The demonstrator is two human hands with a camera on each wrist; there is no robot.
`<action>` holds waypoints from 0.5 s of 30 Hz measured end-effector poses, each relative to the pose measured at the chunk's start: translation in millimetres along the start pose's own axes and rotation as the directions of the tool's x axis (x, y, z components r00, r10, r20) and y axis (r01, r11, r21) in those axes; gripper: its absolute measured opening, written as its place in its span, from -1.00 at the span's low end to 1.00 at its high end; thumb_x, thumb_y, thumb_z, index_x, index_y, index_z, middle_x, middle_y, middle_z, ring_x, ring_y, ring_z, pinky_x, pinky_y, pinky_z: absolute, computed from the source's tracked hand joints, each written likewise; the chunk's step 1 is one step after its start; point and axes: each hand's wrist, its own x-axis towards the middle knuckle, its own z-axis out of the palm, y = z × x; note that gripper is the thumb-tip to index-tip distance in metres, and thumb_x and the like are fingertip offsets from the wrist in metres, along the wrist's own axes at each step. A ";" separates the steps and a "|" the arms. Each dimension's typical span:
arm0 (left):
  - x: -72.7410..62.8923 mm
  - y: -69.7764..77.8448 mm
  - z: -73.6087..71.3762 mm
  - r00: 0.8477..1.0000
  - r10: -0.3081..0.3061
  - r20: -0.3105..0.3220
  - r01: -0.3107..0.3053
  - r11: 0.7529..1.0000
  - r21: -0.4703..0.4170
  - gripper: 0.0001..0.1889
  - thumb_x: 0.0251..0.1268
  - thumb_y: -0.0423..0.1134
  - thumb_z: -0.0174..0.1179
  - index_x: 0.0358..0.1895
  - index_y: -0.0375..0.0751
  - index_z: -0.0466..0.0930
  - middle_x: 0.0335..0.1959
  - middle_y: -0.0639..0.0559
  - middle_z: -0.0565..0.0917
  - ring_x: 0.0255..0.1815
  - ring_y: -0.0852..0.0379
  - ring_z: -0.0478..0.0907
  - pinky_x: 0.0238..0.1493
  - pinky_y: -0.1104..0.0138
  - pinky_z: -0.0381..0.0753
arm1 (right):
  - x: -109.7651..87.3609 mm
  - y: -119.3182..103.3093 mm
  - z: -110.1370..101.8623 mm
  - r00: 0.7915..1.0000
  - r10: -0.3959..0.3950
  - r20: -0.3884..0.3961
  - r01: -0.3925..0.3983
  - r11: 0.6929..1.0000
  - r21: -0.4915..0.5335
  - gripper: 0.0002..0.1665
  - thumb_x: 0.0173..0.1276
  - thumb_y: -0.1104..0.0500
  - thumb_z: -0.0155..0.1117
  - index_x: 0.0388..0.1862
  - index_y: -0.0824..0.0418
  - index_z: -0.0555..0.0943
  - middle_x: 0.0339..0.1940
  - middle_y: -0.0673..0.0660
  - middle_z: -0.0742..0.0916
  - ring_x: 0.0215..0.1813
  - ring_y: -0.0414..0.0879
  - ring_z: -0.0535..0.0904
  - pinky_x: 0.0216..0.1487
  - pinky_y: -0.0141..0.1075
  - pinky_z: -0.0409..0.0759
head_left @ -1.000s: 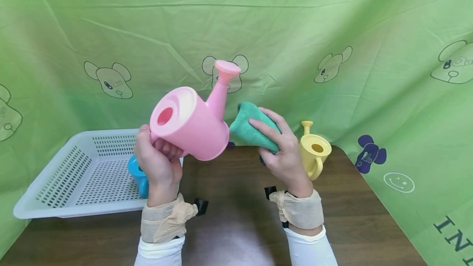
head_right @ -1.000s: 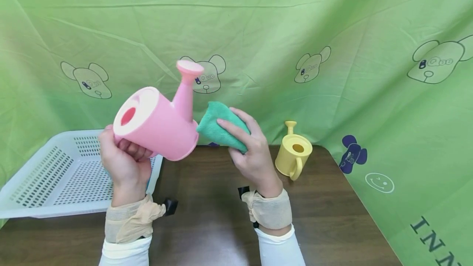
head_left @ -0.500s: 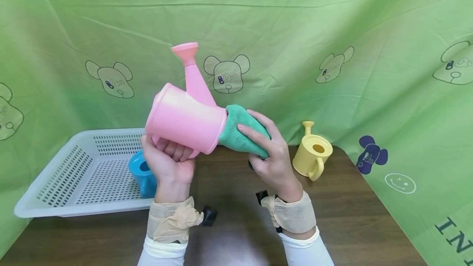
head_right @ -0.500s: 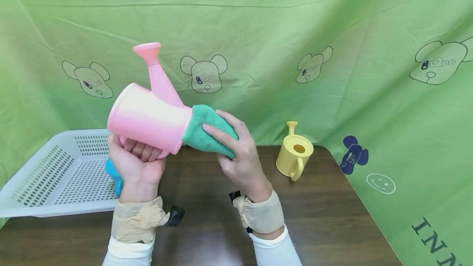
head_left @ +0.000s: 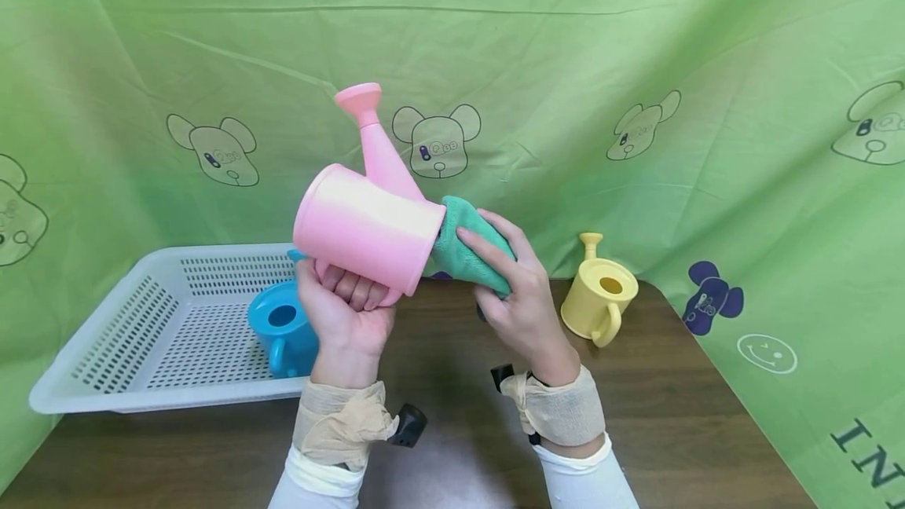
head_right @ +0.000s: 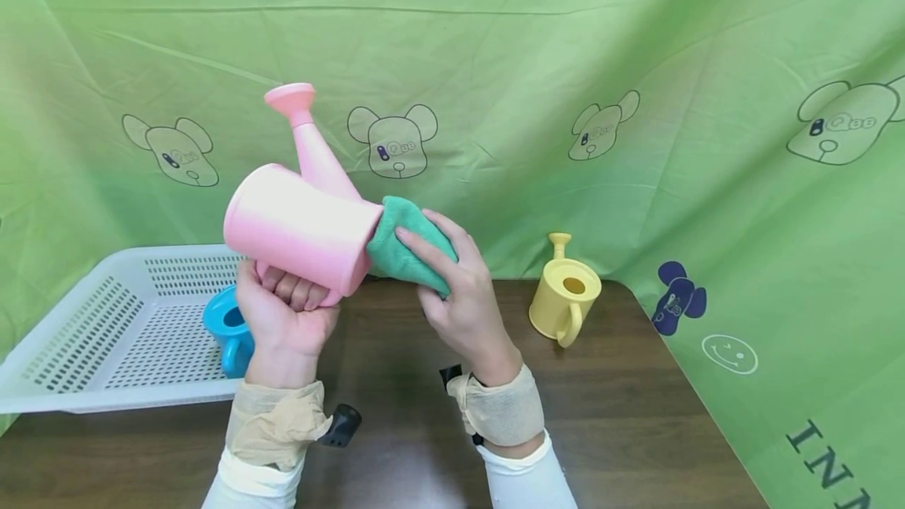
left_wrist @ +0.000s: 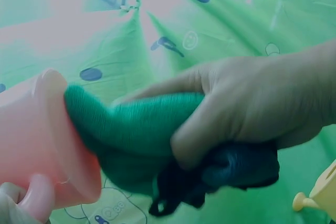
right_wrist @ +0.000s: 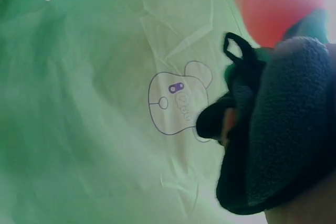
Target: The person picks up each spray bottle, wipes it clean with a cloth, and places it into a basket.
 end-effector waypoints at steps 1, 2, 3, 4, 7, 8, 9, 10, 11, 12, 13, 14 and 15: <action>-0.2 -0.5 0.4 1.000 0.010 -0.007 -0.010 1.000 -0.004 -0.46 0.56 -0.04 -0.28 -0.73 -0.05 0.18 -0.86 0.08 0.27 -0.89 0.16 0.10 -0.61 0.40 -0.17 | -0.1 0.1 0.2 1.000 0.009 0.021 -0.009 1.000 -0.001 -0.15 0.03 0.58 0.13 0.32 0.09 0.68 0.50 0.25 0.55 0.46 0.19 0.53 0.36 -0.16 0.51; -0.5 -1.1 0.7 1.000 0.021 -0.014 -0.021 1.000 -0.006 -0.46 0.57 -0.03 -0.26 -0.73 -0.05 0.18 -0.86 0.07 0.28 -0.89 0.16 0.11 -0.62 0.40 -0.16 | -0.3 0.2 0.4 0.999 0.016 0.041 -0.016 1.000 -0.003 -0.15 0.03 0.58 0.14 0.33 0.09 0.67 0.50 0.25 0.55 0.47 0.18 0.52 0.36 -0.12 0.51; -0.8 -1.6 0.8 0.999 0.030 -0.022 -0.030 1.000 -0.009 -0.46 0.56 -0.03 -0.25 -0.73 -0.05 0.18 -0.86 0.07 0.28 -0.89 0.16 0.11 -0.63 0.41 -0.15 | -0.2 -0.2 0.6 0.998 0.020 0.058 -0.020 1.000 -0.003 -0.14 0.02 0.58 0.15 0.34 0.10 0.67 0.51 0.25 0.54 0.47 0.19 0.52 0.35 -0.08 0.52; -1.1 -2.1 0.9 0.999 0.039 -0.028 -0.040 0.999 -0.012 -0.46 0.57 -0.02 -0.24 -0.72 -0.05 0.18 -0.86 0.07 0.28 -0.89 0.15 0.12 -0.64 0.41 -0.13 | -0.1 -0.7 0.8 0.997 0.024 0.072 -0.024 1.000 -0.001 -0.14 0.03 0.58 0.15 0.34 0.10 0.66 0.51 0.25 0.54 0.48 0.19 0.51 0.35 -0.04 0.52; -1.8 -3.5 1.2 0.998 0.059 -0.036 -0.060 0.998 -0.034 -0.46 0.57 -0.01 -0.23 -0.72 -0.06 0.18 -0.86 0.06 0.28 -0.88 0.16 0.11 -0.65 0.41 -0.12 | -0.7 -1.7 0.9 0.993 0.034 0.109 -0.034 0.999 -0.006 -0.16 0.04 0.57 0.18 0.34 0.09 0.66 0.51 0.23 0.54 0.49 0.18 0.51 0.34 0.02 0.53; -2.1 -3.9 1.2 0.997 0.065 -0.036 -0.067 0.997 -0.042 -0.45 0.57 -0.01 -0.23 -0.72 -0.06 0.17 -0.86 0.06 0.27 -0.89 0.16 0.11 -0.65 0.41 -0.13 | -0.9 -1.8 1.0 0.992 0.039 0.121 -0.038 0.999 -0.007 -0.16 0.05 0.57 0.19 0.34 0.08 0.67 0.52 0.22 0.54 0.49 0.18 0.51 0.34 0.03 0.53; -2.3 -4.2 1.3 0.997 0.072 -0.035 -0.074 0.996 -0.051 -0.45 0.58 0.00 -0.23 -0.73 -0.06 0.17 -0.86 0.06 0.26 -0.89 0.16 0.10 -0.65 0.42 -0.14 | -1.2 -2.0 1.1 0.990 0.042 0.132 -0.041 0.999 -0.009 -0.17 0.06 0.56 0.20 0.34 0.07 0.67 0.51 0.21 0.54 0.49 0.17 0.51 0.34 0.03 0.53; -2.4 -4.6 1.4 0.996 0.078 -0.034 -0.080 0.995 -0.060 -0.44 0.58 0.00 -0.23 -0.73 -0.07 0.17 -0.86 0.06 0.26 -0.89 0.16 0.09 -0.65 0.42 -0.14 | -1.5 -2.0 1.3 0.989 0.042 0.145 -0.041 0.999 -0.012 -0.17 0.07 0.56 0.21 0.33 0.06 0.67 0.51 0.21 0.54 0.48 0.18 0.52 0.33 0.04 0.54; -2.5 -5.0 1.4 0.996 0.086 -0.035 -0.088 0.994 -0.070 -0.44 0.58 0.01 -0.24 -0.73 -0.07 0.17 -0.86 0.06 0.25 -0.89 0.16 0.09 -0.64 0.42 -0.14 | -1.6 -2.2 1.4 0.987 0.039 0.158 -0.037 0.999 -0.014 -0.18 0.07 0.56 0.21 0.33 0.05 0.68 0.51 0.21 0.55 0.47 0.18 0.52 0.33 0.05 0.54; -2.5 -5.5 1.5 0.995 0.096 -0.035 -0.099 0.992 -0.082 -0.43 0.58 0.00 -0.24 -0.73 -0.08 0.17 -0.86 0.05 0.25 -0.89 0.15 0.08 -0.64 0.41 -0.14 | -1.5 -2.4 1.7 0.985 0.033 0.170 -0.031 0.999 -0.014 -0.18 0.07 0.55 0.22 0.32 0.04 0.68 0.50 0.21 0.55 0.46 0.18 0.53 0.32 0.07 0.55; -2.6 -5.9 1.7 0.993 0.109 -0.038 -0.112 0.990 -0.091 -0.44 0.58 0.00 -0.24 -0.73 -0.08 0.17 -0.86 0.05 0.25 -0.89 0.15 0.08 -0.65 0.41 -0.13 | -1.5 -2.5 2.0 0.983 0.025 0.183 -0.023 1.000 -0.014 -0.18 0.07 0.55 0.22 0.32 0.04 0.68 0.50 0.20 0.55 0.46 0.18 0.53 0.33 0.07 0.56; -2.5 -6.3 1.7 0.992 0.123 -0.039 -0.127 0.987 -0.099 -0.44 0.58 -0.01 -0.25 -0.73 -0.08 0.17 -0.86 0.05 0.24 -0.88 0.15 0.08 -0.65 0.41 -0.12 | -1.3 -2.7 2.4 0.980 0.014 0.196 -0.012 1.000 -0.013 -0.18 0.07 0.55 0.22 0.32 0.03 0.68 0.50 0.21 0.55 0.46 0.18 0.53 0.33 0.07 0.57; -2.3 -6.5 1.6 0.990 0.135 -0.035 -0.138 0.984 -0.113 -0.45 0.57 -0.03 -0.26 -0.73 -0.08 0.16 -0.86 0.05 0.23 -0.88 0.15 0.06 -0.64 0.42 -0.12 | -1.0 -2.7 2.9 0.978 0.000 0.207 0.002 1.000 -0.011 -0.18 0.07 0.54 0.22 0.32 0.03 0.68 0.49 0.21 0.55 0.45 0.17 0.53 0.33 0.08 0.57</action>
